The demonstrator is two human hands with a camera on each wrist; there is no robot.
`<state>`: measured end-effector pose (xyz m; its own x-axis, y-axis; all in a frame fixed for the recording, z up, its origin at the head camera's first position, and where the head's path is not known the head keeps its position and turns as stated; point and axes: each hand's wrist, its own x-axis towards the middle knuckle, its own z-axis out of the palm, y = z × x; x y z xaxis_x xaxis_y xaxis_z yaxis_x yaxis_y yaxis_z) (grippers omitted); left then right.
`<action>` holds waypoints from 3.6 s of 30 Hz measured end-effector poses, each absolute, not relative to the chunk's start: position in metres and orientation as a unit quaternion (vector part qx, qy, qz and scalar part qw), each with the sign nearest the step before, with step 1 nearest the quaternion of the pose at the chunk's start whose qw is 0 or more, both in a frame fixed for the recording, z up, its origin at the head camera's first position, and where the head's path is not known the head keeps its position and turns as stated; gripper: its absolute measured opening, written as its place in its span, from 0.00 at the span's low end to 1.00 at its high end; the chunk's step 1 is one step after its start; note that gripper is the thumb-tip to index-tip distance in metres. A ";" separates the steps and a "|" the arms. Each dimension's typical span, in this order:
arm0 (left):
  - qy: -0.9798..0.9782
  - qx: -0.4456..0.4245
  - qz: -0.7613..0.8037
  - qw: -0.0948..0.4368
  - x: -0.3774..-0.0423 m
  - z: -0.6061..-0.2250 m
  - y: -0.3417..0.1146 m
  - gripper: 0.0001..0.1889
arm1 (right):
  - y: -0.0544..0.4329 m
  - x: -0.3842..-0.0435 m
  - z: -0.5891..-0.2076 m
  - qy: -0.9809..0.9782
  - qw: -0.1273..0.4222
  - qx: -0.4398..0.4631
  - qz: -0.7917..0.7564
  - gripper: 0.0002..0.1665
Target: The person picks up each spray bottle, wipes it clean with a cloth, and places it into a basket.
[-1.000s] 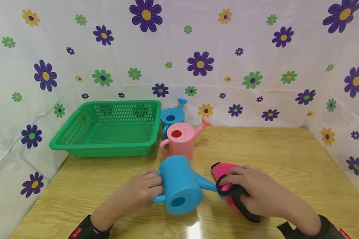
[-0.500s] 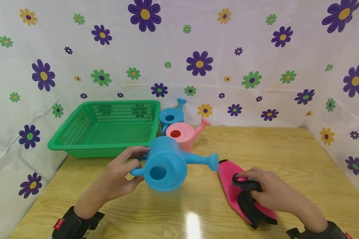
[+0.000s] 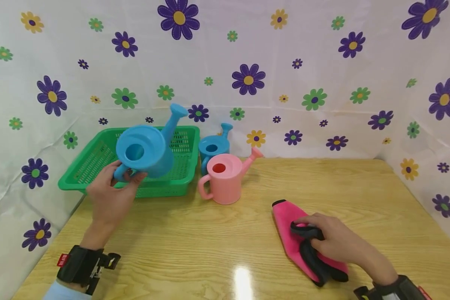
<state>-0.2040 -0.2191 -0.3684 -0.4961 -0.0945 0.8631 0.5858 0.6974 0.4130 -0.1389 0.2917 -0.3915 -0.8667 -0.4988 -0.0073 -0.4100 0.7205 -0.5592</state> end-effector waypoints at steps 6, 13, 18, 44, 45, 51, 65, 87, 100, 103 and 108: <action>-0.793 -0.091 -0.371 0.475 -0.218 -0.379 -0.243 0.16 | 0.291 -0.139 -0.397 0.927 0.074 -0.251 -0.268 0.28; -0.833 0.007 -0.320 0.452 -0.229 -0.391 -0.267 0.22 | 0.291 -0.140 -0.396 0.931 0.075 -0.239 -0.265 0.28; -0.849 0.073 -0.312 0.420 -0.232 -0.390 -0.278 0.24 | 0.291 -0.141 -0.395 0.926 0.086 -0.230 -0.287 0.29; -0.950 0.167 -0.214 0.157 -0.252 -0.356 -0.311 0.28 | 0.288 -0.140 -0.401 0.942 0.065 -0.213 -0.252 0.30; -0.946 0.166 -0.224 0.168 -0.252 -0.357 -0.310 0.29 | 0.288 -0.139 -0.401 0.942 0.064 -0.212 -0.251 0.30; -0.935 0.071 -0.237 0.255 -0.254 -0.360 -0.307 0.29 | 0.288 -0.139 -0.402 0.941 0.060 -0.219 -0.252 0.29; -0.948 -0.006 -0.177 0.264 -0.254 -0.355 -0.307 0.17 | 0.288 -0.139 -0.405 0.942 0.056 -0.218 -0.249 0.29; -0.927 -0.251 -0.275 0.044 -0.184 -0.375 -0.121 0.24 | 0.285 -0.140 -0.403 0.944 0.062 -0.208 -0.249 0.30; -0.908 -0.272 -0.319 -0.002 -0.178 -0.402 -0.125 0.17 | 0.287 -0.136 -0.403 0.948 0.056 -0.202 -0.240 0.30; -0.920 -0.236 -0.311 -0.025 -0.166 -0.394 -0.137 0.12 | 0.286 -0.136 -0.404 0.948 0.059 -0.200 -0.242 0.30; -0.937 -0.121 -0.324 -0.057 -0.147 -0.377 -0.153 0.10 | 0.286 -0.134 -0.408 0.944 0.062 -0.205 -0.250 0.30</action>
